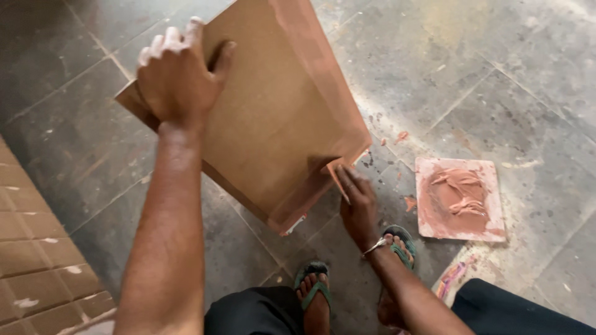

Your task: The person applies pink wood filler to the edges and corners of a small wooden box using a small metal putty knife. They repeatedly scoop filler from a square tile on the floor and smooth it along the box's seams and edges.

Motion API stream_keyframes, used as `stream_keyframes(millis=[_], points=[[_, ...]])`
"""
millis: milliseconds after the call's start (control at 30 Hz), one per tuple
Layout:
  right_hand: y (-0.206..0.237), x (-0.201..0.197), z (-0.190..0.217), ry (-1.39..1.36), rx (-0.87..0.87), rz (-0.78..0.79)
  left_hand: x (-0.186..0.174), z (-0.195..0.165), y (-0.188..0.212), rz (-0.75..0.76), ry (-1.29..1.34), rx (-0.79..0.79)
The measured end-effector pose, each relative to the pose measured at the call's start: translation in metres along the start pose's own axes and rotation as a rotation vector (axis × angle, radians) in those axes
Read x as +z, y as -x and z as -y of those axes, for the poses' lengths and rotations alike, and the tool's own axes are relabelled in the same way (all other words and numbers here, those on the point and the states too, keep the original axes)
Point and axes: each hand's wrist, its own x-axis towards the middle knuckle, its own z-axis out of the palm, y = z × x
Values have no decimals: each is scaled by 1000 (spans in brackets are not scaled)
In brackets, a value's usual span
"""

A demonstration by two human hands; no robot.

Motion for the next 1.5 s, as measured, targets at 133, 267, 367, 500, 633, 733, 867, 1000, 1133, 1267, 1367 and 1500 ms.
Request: stream_keyframes(millis=[133, 267, 367, 500, 633, 733, 867, 1000, 1133, 1267, 1367, 1500], points=[[45, 38, 52, -49, 42, 40, 2, 1, 1, 12, -17, -12], [77, 30, 75, 4, -115, 266, 3, 2, 1, 40, -8, -1], [44, 13, 38, 170, -108, 112, 3, 2, 1, 50, 12, -20], [-21, -5, -22, 245, 86, -42, 2, 1, 0, 0, -4, -1], [-22, 11, 2, -14, 150, -25, 4, 2, -1, -24, 16, -9], [9, 27, 54, -60, 119, 20, 6, 1, 1, 10, -5, -43], [56, 28, 113, -210, 153, 274, 5, -2, 3, 46, -3, -29], [64, 14, 111, -111, -68, 311, 0, -1, -5, 38, -47, -38], [29, -16, 36, -294, 2, 76, -11, -14, -11, 119, -87, -35], [-33, -109, -126, -125, 894, 505, -42, -34, -5, 256, -114, -8], [-48, -182, -224, -353, 476, 519, -69, -59, -4, 483, -144, 15], [1, -245, -284, 459, 629, 722, -95, -92, -17, 1014, -125, -33]])
